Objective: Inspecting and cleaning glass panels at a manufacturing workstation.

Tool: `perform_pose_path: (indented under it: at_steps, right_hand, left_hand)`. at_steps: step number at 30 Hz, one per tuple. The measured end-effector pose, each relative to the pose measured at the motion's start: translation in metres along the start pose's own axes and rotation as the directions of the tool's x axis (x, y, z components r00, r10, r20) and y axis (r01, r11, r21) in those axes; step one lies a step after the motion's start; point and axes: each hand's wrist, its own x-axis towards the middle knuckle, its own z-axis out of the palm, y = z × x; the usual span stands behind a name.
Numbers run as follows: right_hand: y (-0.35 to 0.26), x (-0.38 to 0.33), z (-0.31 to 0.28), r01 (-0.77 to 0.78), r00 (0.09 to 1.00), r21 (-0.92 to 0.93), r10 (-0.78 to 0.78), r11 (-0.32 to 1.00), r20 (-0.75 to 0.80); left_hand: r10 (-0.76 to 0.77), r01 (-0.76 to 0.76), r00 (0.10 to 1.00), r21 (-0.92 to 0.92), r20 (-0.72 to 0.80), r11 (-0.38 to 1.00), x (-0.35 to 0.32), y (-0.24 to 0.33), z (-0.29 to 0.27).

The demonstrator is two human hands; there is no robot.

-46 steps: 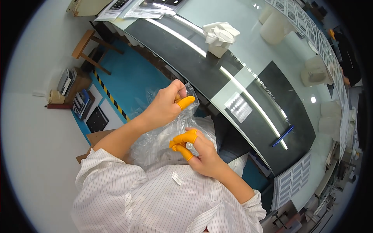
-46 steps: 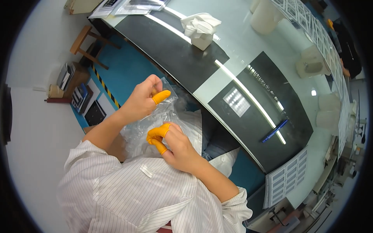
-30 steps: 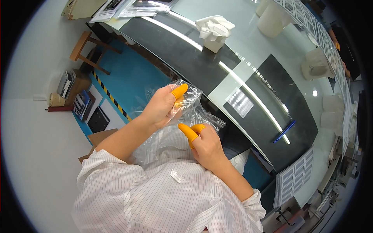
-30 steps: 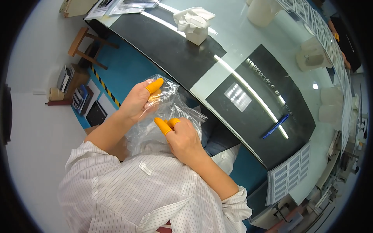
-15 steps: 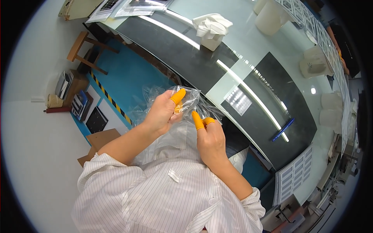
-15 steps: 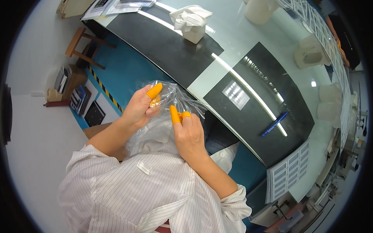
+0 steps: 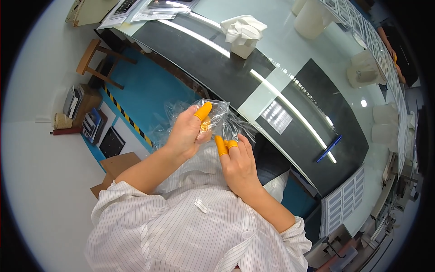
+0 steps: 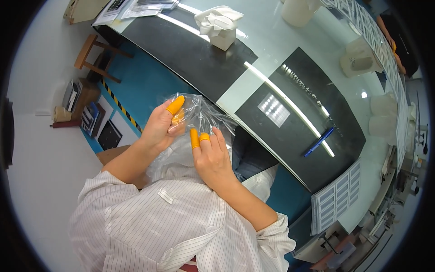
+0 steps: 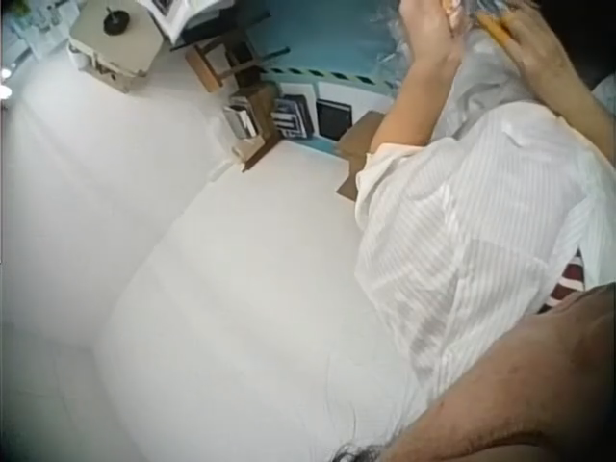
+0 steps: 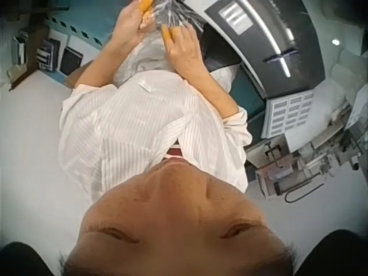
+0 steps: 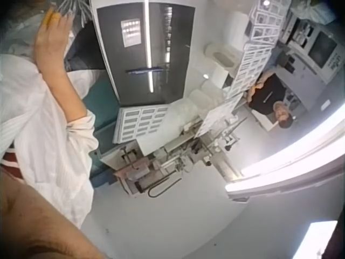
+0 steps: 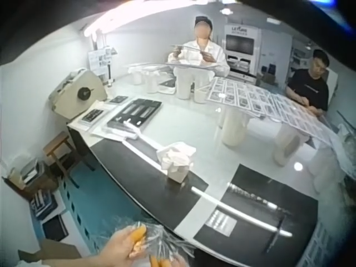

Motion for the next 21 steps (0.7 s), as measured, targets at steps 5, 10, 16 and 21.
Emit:
perform_pose_path:
  at_steps: [5,10,16,21]
  right_hand:
    - [0.001,0.0,0.004,0.029,0.999,0.025,-0.031,0.999,0.044]
    - [0.003,0.003,0.01,0.141,0.985,0.011,-0.142,0.99,0.095]
    - [0.015,-0.001,0.007,0.013,0.998,0.153,-0.004,0.988,-0.061]
    - [0.019,0.0,-0.003,-0.162,0.951,0.343,0.239,0.925,-0.196]
  left_hand:
    - [0.0,0.0,1.0,-0.031,0.017,1.0,-0.001,0.0,0.003]
    - [-0.04,0.039,0.999,-0.049,-0.021,0.998,-0.006,-0.006,0.008]
    - [-0.196,0.19,0.976,0.074,0.097,0.979,-0.01,0.002,0.008]
    - [0.012,-0.41,0.9,0.837,0.436,0.363,-0.019,0.023,0.026]
